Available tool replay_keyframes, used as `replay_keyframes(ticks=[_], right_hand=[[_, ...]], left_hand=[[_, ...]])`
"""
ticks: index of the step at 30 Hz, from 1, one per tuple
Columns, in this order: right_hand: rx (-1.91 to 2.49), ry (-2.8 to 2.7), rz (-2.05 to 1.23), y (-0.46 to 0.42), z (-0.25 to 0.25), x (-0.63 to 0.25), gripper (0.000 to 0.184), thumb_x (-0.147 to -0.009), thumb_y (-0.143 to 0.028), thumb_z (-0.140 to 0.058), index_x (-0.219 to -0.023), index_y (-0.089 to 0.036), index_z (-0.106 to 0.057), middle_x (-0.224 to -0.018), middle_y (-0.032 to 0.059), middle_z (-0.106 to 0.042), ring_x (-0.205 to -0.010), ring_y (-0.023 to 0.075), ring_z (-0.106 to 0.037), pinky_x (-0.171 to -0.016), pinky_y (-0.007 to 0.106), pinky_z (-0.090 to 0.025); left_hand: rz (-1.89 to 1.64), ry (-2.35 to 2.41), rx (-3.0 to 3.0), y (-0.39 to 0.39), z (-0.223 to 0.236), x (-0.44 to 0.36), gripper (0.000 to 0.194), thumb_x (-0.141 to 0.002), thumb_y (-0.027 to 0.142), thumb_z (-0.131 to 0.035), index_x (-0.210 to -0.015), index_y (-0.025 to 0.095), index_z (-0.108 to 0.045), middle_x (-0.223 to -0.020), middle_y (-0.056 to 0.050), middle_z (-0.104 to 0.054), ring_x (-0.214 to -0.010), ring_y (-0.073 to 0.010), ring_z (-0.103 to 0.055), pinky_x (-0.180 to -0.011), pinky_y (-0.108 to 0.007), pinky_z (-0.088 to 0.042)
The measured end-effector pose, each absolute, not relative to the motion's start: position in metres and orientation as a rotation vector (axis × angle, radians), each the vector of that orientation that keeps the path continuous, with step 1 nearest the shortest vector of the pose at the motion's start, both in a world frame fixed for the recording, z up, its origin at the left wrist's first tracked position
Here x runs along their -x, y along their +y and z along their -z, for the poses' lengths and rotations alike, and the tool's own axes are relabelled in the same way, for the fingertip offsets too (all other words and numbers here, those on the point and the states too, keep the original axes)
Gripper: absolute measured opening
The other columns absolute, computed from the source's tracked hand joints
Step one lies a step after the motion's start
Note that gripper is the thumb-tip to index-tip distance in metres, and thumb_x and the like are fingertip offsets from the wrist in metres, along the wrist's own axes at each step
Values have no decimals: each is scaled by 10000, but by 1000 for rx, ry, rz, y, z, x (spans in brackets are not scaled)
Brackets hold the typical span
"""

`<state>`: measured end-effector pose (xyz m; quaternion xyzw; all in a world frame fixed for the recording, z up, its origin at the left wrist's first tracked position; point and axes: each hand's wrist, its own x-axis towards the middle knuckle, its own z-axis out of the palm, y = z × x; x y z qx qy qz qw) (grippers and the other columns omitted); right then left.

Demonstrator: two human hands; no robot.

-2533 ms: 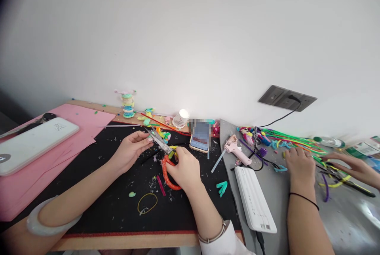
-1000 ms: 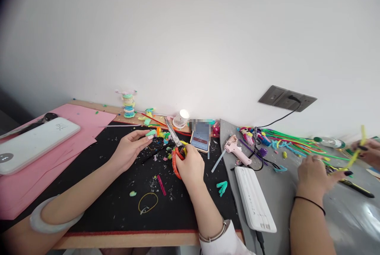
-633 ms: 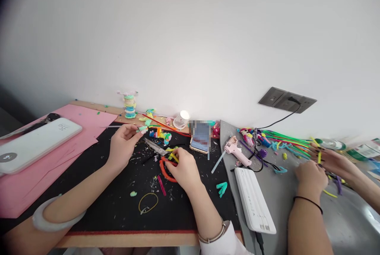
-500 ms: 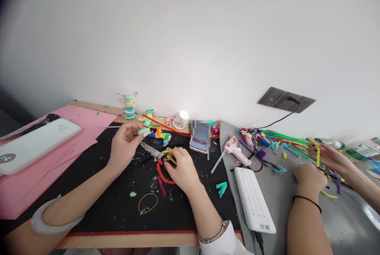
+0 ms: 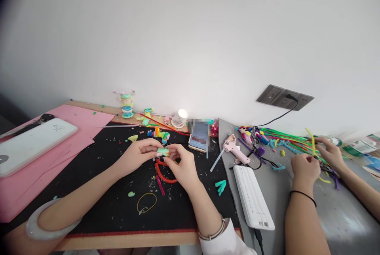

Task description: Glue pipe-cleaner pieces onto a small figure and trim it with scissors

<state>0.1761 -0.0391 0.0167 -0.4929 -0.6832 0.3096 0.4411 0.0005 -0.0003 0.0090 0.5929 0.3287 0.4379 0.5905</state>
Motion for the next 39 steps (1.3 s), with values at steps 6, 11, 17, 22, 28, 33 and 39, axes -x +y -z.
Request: replay_keyframes(ticks=[6,11,17,22,28,33,39], right_hand=[[1183,-1522,-1002,-38,-12,-176,101,-775,-279,-605,-801,-183,-619,-777,22,-653,-662,139,-603,-626,262,-499],[1125,-1430,-1078,-36,-10,-177,117,-722,-284,-663,-736,-182,-609,-724,4,-633,-623,127,-578,-586,248,-491],[1074,-1393,-1173,-33,-9,-178,149,-713,-297,-679,-695,-179,-591,-658,-10,-585,-562,109,-538,-548,247,-476],[1089,-1423,-1168,-34,-10,-176,184,-714,-327,-675,-669,-178,-576,-646,-15,-578,-547,104,-519,-525,237,-453],[1147,-1392,-973,-32,-12,-179,124,-781,-298,-605,-797,-177,-581,-754,17,-623,-638,120,-556,-603,246,-469],[1283,-1275,-682,-30,-16,-187,150,-806,-278,-541,-919,-181,-558,-793,31,-589,-701,141,-550,-622,251,-469],[1309,-1431,-713,-31,-13,-185,156,-786,-242,-534,-929,-194,-576,-736,10,-573,-635,135,-531,-572,247,-457]], left_hand=[[-971,801,-1336,-1,-8,-1,187,-650,252,-724,-813,182,-665,-821,-44,-707,-818,-207,-662,-809,-345,-505],[-911,791,-1266,-1,-5,-1,228,-630,272,-744,-818,175,-658,-821,-56,-710,-780,-206,-667,-749,-341,-526],[-900,790,-1273,-2,-6,-1,176,-644,286,-733,-760,171,-668,-747,-61,-716,-714,-204,-674,-721,-352,-536],[-897,835,-1339,-4,-8,-2,155,-651,313,-720,-649,169,-662,-627,-57,-699,-644,-220,-676,-682,-376,-542],[-965,825,-1279,-1,-9,-2,287,-675,333,-697,-914,177,-662,-812,-72,-718,-679,-215,-680,-666,-353,-538],[-1264,1098,-1238,3,-14,4,215,-685,352,-684,-787,167,-646,-636,-20,-657,-532,-151,-605,-581,-279,-493],[-1288,1133,-1436,0,-15,4,262,-731,387,-626,-923,213,-667,-600,11,-612,-493,-136,-532,-489,-239,-412]])
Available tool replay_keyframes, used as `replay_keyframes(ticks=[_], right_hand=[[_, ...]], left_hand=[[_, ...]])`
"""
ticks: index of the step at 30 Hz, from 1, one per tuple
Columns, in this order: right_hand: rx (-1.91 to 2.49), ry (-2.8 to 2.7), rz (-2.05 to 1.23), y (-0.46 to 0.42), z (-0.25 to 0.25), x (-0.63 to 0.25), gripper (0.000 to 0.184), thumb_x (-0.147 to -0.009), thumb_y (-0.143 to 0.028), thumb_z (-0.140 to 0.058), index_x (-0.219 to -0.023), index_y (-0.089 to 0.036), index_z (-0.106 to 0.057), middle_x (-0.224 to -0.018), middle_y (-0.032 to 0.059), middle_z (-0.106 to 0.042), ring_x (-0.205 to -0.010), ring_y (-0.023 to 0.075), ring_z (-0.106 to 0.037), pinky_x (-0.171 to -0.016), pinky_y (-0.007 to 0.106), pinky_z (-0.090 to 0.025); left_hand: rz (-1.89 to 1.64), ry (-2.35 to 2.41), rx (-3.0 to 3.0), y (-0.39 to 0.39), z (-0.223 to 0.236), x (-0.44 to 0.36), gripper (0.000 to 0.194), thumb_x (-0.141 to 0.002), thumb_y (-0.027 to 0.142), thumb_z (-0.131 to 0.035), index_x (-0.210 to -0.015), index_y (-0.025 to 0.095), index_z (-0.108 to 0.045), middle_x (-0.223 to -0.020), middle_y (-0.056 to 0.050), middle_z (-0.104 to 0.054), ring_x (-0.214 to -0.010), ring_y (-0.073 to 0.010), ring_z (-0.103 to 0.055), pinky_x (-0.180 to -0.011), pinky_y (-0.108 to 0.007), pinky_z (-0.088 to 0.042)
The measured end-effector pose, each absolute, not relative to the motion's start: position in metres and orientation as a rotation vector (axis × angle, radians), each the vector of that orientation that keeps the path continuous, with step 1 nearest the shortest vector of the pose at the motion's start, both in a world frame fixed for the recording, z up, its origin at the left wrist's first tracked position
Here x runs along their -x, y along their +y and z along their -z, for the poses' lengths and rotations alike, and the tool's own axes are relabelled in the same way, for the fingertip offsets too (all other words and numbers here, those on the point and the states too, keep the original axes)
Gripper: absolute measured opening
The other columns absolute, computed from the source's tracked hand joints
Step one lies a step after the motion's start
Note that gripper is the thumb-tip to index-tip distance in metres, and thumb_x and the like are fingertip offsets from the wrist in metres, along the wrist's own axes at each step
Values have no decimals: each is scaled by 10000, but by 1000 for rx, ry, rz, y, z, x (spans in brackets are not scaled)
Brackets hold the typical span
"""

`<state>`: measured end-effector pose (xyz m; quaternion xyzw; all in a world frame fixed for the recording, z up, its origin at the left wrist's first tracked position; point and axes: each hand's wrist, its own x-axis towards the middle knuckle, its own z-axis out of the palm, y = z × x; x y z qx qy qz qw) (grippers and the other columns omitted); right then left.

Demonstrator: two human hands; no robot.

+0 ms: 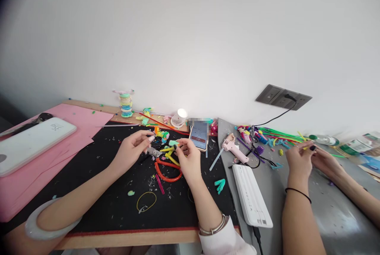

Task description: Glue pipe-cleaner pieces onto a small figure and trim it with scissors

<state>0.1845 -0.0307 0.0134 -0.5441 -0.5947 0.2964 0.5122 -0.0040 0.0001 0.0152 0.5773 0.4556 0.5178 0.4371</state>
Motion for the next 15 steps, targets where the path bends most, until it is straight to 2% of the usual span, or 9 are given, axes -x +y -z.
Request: replay_keyframes(ticks=[2,4,7,11,15], right_hand=[[1290,-1548,-729,-32,-13,-181,152,-782,-225,-542,-922,-198,-596,-741,5,-587,-638,132,-535,-587,246,-455],[1261,-1654,-747,-34,-15,-178,148,-787,-209,-539,-918,-197,-608,-756,5,-607,-648,128,-544,-594,239,-451],[1223,-1734,-754,-36,-19,-178,191,-799,-193,-522,-980,-190,-583,-837,24,-646,-700,133,-575,-619,238,-463],[1437,-1749,-467,-35,-17,-186,278,-801,-164,-499,-1076,-195,-525,-928,41,-657,-671,137,-582,-636,263,-460],[1711,-1882,-230,-34,-12,-190,304,-741,-54,-499,-995,-200,-576,-983,68,-649,-865,201,-603,-736,297,-439]], left_hand=[[-1210,1034,-1605,-2,-14,1,306,-692,347,-669,-979,243,-683,-871,-39,-684,-667,-174,-607,-577,-256,-465],[-1112,950,-1761,-2,-12,0,274,-694,305,-667,-962,264,-708,-988,-48,-688,-787,-204,-628,-673,-276,-485],[-1062,960,-1854,-1,-8,0,189,-744,286,-613,-887,262,-734,-902,-45,-716,-803,-219,-638,-731,-302,-481],[-1179,1135,-1639,3,-3,3,226,-734,328,-621,-916,225,-708,-892,-57,-713,-785,-226,-645,-727,-323,-495],[-1291,1233,-1463,6,-2,4,271,-695,360,-658,-915,201,-671,-874,-62,-698,-814,-223,-638,-761,-331,-493]])
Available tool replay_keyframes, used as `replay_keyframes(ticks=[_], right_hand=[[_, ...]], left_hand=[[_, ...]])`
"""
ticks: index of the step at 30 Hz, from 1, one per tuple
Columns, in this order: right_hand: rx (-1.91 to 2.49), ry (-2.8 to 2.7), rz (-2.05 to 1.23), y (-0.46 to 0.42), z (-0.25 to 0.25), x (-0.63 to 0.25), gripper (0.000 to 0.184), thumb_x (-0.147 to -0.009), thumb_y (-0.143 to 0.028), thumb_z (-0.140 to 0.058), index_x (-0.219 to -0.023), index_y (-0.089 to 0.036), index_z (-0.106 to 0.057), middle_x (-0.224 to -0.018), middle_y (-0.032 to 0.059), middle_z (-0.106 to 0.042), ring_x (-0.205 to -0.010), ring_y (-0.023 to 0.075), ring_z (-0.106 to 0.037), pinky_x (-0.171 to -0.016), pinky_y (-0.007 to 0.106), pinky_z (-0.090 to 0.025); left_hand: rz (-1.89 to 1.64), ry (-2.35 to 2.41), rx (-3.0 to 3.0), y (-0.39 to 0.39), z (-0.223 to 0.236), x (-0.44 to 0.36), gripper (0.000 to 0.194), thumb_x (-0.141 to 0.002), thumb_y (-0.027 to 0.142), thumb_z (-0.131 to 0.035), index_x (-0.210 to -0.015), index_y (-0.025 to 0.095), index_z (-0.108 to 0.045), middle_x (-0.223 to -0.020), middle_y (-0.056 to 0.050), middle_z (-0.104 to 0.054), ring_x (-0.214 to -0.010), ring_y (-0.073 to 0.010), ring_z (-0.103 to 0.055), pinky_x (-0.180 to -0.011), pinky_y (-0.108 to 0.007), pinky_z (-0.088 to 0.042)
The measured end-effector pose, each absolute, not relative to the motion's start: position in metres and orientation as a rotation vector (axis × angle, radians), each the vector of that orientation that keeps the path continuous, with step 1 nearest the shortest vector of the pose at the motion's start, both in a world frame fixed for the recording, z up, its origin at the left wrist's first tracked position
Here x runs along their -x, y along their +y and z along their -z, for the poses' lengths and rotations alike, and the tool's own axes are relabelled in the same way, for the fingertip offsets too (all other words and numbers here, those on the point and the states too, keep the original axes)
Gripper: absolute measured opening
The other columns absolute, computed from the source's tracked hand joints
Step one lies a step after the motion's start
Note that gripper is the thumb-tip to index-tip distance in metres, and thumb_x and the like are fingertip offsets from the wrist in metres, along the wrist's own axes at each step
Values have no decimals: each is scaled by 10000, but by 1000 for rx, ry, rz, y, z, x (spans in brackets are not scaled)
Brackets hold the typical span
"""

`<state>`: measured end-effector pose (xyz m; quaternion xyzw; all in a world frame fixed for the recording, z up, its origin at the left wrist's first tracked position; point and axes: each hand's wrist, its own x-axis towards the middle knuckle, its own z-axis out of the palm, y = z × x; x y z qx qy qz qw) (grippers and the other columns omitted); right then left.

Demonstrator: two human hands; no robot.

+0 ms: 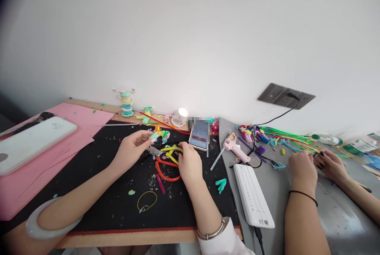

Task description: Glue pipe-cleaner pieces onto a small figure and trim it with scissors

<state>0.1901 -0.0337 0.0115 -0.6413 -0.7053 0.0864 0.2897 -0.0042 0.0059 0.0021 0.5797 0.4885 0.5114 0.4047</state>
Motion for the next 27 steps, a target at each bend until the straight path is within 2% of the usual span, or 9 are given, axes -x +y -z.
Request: replay_keyframes(ticks=[6,10,13,16,18,20,22,27], right_hand=[[1694,-1881,-148,-33,-12,-188,211,-775,-61,-460,-837,-185,-619,-843,59,-628,-794,179,-587,-703,268,-425],[1550,-1866,-328,-31,-6,-185,142,-689,-53,-536,-721,-182,-587,-711,7,-595,-646,135,-554,-610,229,-420],[1472,-1977,-451,-31,-5,-183,99,-709,-106,-567,-654,-189,-562,-644,-12,-573,-584,125,-527,-563,226,-407],[1422,-2000,-384,-31,-8,-185,128,-764,-104,-511,-749,-195,-600,-772,23,-615,-714,155,-567,-651,260,-436],[1398,-2000,-308,-29,-9,-187,289,-752,-29,-450,-914,-204,-614,-967,53,-623,-871,178,-570,-760,295,-442],[1372,-2070,-280,-27,-7,-189,407,-724,24,-423,-998,-214,-608,-1064,55,-610,-955,189,-546,-831,320,-429],[1376,-2136,-257,-26,-4,-189,397,-730,27,-435,-988,-212,-618,-1030,54,-619,-936,197,-537,-834,331,-427],[1432,-2064,-212,-23,0,-188,226,-763,-47,-511,-875,-200,-634,-886,62,-610,-855,213,-528,-782,347,-436]], left_hand=[[-1275,1190,-1360,4,-9,1,277,-665,348,-688,-868,179,-606,-875,-66,-689,-837,-210,-639,-798,-329,-486],[-1277,1113,-1244,4,-11,1,310,-659,353,-698,-856,183,-530,-864,-59,-703,-856,-219,-655,-781,-340,-494],[-1307,1089,-1198,6,-9,3,347,-658,358,-704,-880,187,-500,-858,-56,-712,-850,-224,-663,-771,-353,-500],[-1301,1097,-1175,8,-6,4,401,-658,357,-708,-959,189,-503,-880,-57,-711,-826,-218,-668,-761,-358,-509],[-1260,1097,-1187,8,-5,4,414,-666,360,-702,-995,183,-526,-877,-59,-707,-825,-214,-665,-768,-355,-509],[-1217,1091,-1224,8,-4,4,401,-669,366,-698,-991,172,-559,-874,-62,-697,-832,-214,-658,-768,-347,-509],[-1200,1085,-1272,8,-4,3,381,-655,365,-707,-952,161,-583,-853,-60,-685,-819,-211,-650,-750,-334,-511],[-1155,1087,-1351,6,-8,1,311,-666,382,-694,-850,150,-598,-750,-42,-661,-683,-179,-626,-648,-295,-504]])
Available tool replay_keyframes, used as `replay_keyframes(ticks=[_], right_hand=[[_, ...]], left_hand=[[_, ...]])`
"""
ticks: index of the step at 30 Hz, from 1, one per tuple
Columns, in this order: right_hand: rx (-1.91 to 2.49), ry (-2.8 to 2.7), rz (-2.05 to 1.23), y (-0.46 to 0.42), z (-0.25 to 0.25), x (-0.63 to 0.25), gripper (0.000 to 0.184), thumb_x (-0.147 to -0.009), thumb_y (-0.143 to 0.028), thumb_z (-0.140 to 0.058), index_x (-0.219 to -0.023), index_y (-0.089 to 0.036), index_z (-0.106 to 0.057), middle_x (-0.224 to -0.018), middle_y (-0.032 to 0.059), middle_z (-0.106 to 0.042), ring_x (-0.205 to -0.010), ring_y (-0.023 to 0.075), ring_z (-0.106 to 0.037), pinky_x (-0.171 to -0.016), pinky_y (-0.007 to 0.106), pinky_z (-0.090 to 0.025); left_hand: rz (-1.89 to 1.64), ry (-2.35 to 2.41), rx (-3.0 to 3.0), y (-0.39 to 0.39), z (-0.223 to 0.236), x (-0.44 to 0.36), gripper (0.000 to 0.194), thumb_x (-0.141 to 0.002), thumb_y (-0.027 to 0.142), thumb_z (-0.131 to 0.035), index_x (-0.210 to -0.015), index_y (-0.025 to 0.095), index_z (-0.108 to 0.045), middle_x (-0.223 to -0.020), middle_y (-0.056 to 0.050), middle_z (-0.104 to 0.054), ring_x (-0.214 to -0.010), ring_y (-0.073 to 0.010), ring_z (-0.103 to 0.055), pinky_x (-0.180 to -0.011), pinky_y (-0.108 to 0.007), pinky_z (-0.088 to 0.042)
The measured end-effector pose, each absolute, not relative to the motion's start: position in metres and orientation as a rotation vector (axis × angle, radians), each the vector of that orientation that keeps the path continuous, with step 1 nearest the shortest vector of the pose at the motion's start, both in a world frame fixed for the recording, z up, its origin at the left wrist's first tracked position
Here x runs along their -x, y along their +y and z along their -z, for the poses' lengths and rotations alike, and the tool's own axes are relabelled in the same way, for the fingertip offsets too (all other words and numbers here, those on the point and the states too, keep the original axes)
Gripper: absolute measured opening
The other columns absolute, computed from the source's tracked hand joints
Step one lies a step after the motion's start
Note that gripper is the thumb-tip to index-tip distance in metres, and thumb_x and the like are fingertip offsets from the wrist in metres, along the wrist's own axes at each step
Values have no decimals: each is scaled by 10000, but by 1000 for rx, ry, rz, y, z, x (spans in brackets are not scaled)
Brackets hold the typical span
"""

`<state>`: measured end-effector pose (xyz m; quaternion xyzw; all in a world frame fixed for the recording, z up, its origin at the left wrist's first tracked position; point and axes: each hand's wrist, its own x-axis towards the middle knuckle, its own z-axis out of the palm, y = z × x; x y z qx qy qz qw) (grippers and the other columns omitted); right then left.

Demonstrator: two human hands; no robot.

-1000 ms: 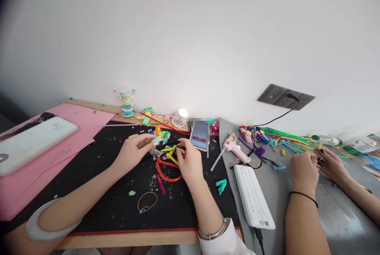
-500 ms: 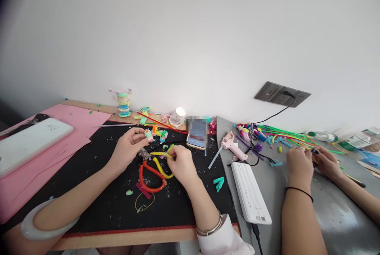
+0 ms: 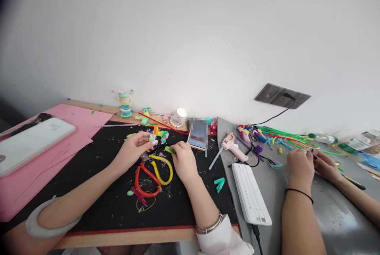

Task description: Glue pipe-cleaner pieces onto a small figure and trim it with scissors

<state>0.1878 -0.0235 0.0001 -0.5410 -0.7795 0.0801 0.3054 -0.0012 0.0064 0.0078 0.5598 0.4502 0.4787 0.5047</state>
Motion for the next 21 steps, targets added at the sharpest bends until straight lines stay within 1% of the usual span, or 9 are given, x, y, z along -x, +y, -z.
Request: replay_keyframes(ticks=[3,6,8,11,14,17,19,21], right_hand=[[1437,-1865,-280,-23,-4,-187,195,-742,-58,-538,-866,-191,-610,-851,49,-615,-807,200,-541,-738,333,-445],[1376,-1646,-457,-24,-7,-183,189,-766,-114,-537,-933,-189,-586,-823,34,-617,-745,173,-565,-661,296,-460],[1279,-1561,-626,-26,-8,-179,194,-783,-144,-532,-965,-196,-573,-824,26,-618,-739,157,-589,-652,277,-475],[1194,-1493,-794,-30,-7,-172,172,-768,-170,-573,-937,-199,-575,-828,22,-629,-740,150,-614,-663,268,-496],[1183,-1474,-851,-33,-7,-168,126,-761,-184,-593,-886,-194,-596,-829,27,-646,-742,153,-624,-670,271,-506],[1174,-1485,-877,-33,-6,-167,99,-767,-189,-590,-863,-187,-615,-809,29,-658,-725,154,-628,-672,277,-511],[1166,-1510,-872,-32,-5,-168,84,-766,-188,-587,-840,-181,-628,-809,33,-661,-720,155,-627,-667,277,-512],[1160,-1544,-856,-31,-4,-169,90,-762,-182,-585,-834,-176,-639,-830,41,-660,-733,159,-626,-658,275,-513]], left_hand=[[-1124,1079,-1353,4,-9,1,303,-698,392,-665,-876,153,-610,-778,-53,-680,-663,-177,-627,-632,-292,-498],[-1084,1006,-1325,2,-10,1,296,-707,378,-661,-902,161,-613,-818,-59,-700,-743,-200,-652,-701,-313,-504],[-1053,948,-1298,0,-10,-1,295,-692,358,-681,-902,164,-608,-816,-53,-704,-791,-212,-659,-749,-329,-503],[-1029,923,-1277,-2,-12,-3,291,-654,323,-717,-864,155,-606,-804,-48,-700,-800,-210,-657,-767,-333,-505],[-1002,889,-1275,-3,-13,-4,259,-639,291,-727,-819,143,-613,-783,-46,-691,-774,-197,-648,-747,-321,-509],[-982,893,-1277,-3,-11,-3,247,-644,274,-722,-824,137,-625,-801,-53,-689,-772,-192,-642,-726,-313,-510],[-982,917,-1281,-2,-9,-2,276,-648,269,-719,-874,138,-630,-841,-59,-689,-782,-190,-642,-715,-309,-511],[-983,910,-1283,0,-7,-1,340,-650,259,-717,-956,149,-619,-840,-48,-683,-777,-186,-643,-704,-308,-515]])
